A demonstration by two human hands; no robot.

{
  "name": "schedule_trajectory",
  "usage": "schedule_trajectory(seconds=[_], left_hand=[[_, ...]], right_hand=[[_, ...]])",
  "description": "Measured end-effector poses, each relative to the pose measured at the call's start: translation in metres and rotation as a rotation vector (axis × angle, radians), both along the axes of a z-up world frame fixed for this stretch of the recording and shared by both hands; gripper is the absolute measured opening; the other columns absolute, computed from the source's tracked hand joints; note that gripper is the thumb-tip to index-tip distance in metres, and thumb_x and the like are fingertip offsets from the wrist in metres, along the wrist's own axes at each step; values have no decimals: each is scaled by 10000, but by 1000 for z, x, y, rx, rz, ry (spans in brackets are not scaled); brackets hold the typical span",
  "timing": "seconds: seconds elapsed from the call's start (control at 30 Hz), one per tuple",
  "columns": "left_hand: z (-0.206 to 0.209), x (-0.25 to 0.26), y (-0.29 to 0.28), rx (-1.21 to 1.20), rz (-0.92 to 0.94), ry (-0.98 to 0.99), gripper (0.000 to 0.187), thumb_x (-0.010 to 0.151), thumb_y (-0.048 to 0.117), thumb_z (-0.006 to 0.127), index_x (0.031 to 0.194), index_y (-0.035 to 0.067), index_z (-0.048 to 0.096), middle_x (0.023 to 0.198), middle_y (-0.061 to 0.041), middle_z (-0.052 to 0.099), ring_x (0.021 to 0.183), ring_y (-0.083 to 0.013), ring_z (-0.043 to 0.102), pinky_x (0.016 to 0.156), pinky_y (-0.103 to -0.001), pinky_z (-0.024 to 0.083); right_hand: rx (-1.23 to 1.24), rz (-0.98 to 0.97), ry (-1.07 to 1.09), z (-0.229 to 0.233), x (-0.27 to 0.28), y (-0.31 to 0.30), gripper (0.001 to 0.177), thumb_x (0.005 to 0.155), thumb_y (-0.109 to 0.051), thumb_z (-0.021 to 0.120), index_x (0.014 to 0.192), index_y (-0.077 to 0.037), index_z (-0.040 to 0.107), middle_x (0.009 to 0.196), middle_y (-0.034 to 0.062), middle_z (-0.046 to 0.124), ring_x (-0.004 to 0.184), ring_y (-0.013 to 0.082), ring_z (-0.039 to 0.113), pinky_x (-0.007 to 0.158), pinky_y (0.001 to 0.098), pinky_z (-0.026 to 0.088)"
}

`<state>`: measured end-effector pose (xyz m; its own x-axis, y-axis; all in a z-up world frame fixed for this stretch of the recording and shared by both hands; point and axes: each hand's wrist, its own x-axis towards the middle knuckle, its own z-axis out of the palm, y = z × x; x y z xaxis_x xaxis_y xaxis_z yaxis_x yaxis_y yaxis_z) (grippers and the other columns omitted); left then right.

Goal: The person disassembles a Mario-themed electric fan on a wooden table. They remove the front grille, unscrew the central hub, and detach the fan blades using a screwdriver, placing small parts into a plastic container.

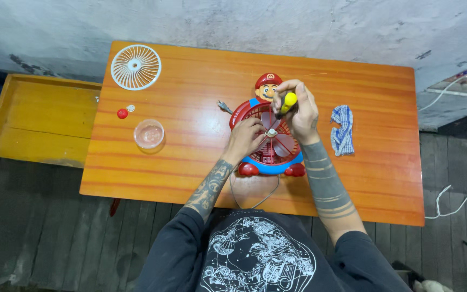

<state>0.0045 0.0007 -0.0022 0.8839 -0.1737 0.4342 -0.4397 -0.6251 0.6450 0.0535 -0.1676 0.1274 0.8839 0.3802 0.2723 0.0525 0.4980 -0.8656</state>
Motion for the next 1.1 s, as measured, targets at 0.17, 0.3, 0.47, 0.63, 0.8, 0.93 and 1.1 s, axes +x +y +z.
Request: schedule_trajectory(seconds=[0.17, 0.3, 0.47, 0.63, 0.8, 0.93, 1.1], left_hand=[[1, 3, 2, 7, -11, 19, 174, 820, 198, 767, 944, 77, 755, 1103, -77, 685, 1075, -300, 649, 952, -435, 497], [-1, 3, 3, 7, -28, -2, 178, 832, 194, 761, 969, 80, 762, 1123, -81, 676, 1108, -302, 629, 966, -447, 478], [-4, 7, -1, 18, -41, 11, 173, 833, 203, 773, 957, 82, 763, 1093, -86, 672, 1096, -299, 629, 934, -446, 473], [-8, 7, 2, 33, -54, -18, 205, 829, 197, 771, 979, 60, 743, 1111, -96, 665, 1109, -305, 618, 943, -442, 470], [-10, 7, 4, 22, -73, -12, 205, 826, 190, 762, 990, 67, 744, 1115, -92, 660, 1114, -300, 613, 933, -442, 467], [-12, 11, 5, 28, -85, 20, 194, 823, 195, 768, 985, 89, 763, 1102, -85, 664, 1113, -298, 614, 947, -439, 469], [-12, 17, 7, 13, -108, 36, 196, 816, 203, 773, 982, 98, 773, 1111, -81, 670, 1120, -299, 613, 958, -436, 476]], right_hand=[[48, -68, -149, -3, -2, 6, 376, 1046, -412, 578, 1144, -102, 389, 931, 103, 503, 759, 159, 507, 719, 325, 460], [-61, -145, -298, 6, -8, 8, 375, 1129, -401, 567, 1169, -58, 420, 1157, 124, 478, 937, 212, 544, 862, 359, 491], [-35, -219, -111, 9, -11, 4, 461, 1125, -467, 431, 1181, -17, 510, 945, 139, 537, 843, 198, 559, 823, 347, 491], [105, -201, -139, 2, -14, 10, 356, 1105, -417, 500, 1223, -87, 437, 933, 114, 525, 808, 189, 551, 780, 342, 492], [-132, -294, -420, 10, -16, 18, 419, 1127, -420, 508, 1163, -11, 424, 1040, 157, 483, 991, 259, 527, 911, 397, 504], [-77, -298, -160, 10, -16, 15, 519, 1095, -503, 424, 1109, -4, 564, 886, 103, 566, 849, 172, 565, 822, 306, 482], [190, -195, -197, -4, -13, 14, 416, 1096, -469, 511, 1237, -79, 488, 916, 99, 562, 837, 156, 537, 790, 309, 470]])
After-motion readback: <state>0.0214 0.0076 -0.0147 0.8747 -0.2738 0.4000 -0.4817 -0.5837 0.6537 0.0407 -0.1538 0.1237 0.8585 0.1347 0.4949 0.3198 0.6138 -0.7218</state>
